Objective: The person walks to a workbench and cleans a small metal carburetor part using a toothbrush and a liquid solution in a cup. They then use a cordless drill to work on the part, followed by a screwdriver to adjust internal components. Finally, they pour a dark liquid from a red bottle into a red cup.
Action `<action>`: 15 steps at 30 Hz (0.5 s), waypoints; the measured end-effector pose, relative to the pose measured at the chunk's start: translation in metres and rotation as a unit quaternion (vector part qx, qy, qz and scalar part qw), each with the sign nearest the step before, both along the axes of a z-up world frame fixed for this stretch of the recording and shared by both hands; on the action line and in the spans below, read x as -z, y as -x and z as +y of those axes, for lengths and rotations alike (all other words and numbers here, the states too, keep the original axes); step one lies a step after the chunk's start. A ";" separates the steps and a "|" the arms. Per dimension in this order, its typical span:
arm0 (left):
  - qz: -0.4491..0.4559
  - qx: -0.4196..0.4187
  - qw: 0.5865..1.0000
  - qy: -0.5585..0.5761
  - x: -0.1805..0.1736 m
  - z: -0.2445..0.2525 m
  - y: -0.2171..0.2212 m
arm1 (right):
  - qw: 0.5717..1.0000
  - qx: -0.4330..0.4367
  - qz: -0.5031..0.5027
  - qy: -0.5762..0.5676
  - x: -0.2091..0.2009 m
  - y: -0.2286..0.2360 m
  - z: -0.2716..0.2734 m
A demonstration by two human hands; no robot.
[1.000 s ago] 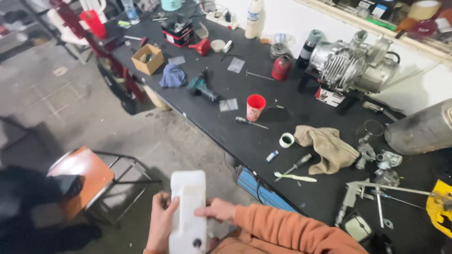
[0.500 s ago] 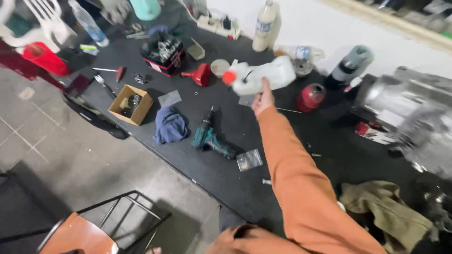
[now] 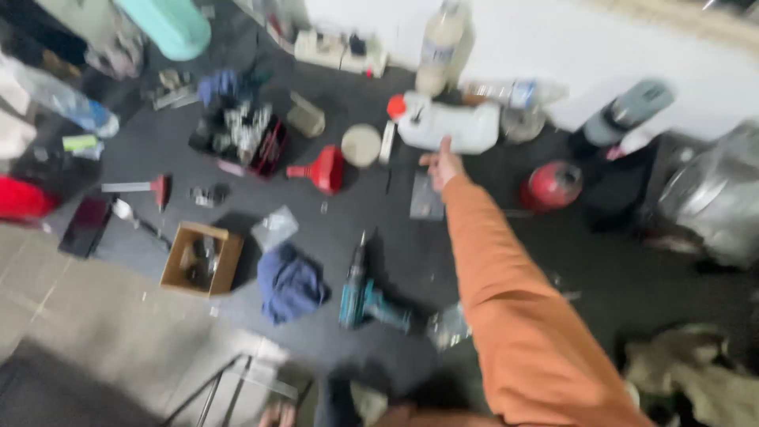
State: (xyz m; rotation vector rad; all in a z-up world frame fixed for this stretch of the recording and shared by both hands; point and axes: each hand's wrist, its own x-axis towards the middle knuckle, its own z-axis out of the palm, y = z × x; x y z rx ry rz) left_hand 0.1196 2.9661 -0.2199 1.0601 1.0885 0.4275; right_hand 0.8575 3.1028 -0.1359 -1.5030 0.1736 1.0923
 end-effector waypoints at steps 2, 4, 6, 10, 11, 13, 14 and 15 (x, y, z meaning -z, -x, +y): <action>0.038 0.023 0.998 0.035 -0.078 0.016 -0.043 | 0.998 -0.047 -0.038 0.005 -0.016 0.050 -0.037; 0.056 0.056 0.995 0.056 -0.153 0.047 -0.113 | 0.957 -0.176 -0.228 0.020 -0.087 0.099 -0.063; 0.038 0.085 0.989 0.118 -0.141 0.070 -0.137 | 0.921 -0.259 -0.290 -0.003 -0.073 0.147 -0.113; 0.044 0.156 0.962 0.221 -0.106 0.113 -0.184 | 0.695 -0.548 -0.393 0.251 -0.147 0.247 -0.164; 0.038 0.157 0.962 0.222 -0.097 0.123 -0.192 | 0.692 -0.547 -0.395 0.255 -0.141 0.257 -0.168; 0.028 0.227 0.963 0.144 -0.084 0.123 -0.195 | 0.602 -0.594 -0.430 0.316 -0.130 0.284 -0.186; 0.021 0.232 0.962 0.141 -0.082 0.127 -0.190 | 0.601 -0.589 -0.433 0.322 -0.126 0.290 -0.182; 0.008 0.243 0.963 0.115 -0.081 0.129 -0.187 | 0.589 -0.583 -0.457 0.323 -0.122 0.293 -0.180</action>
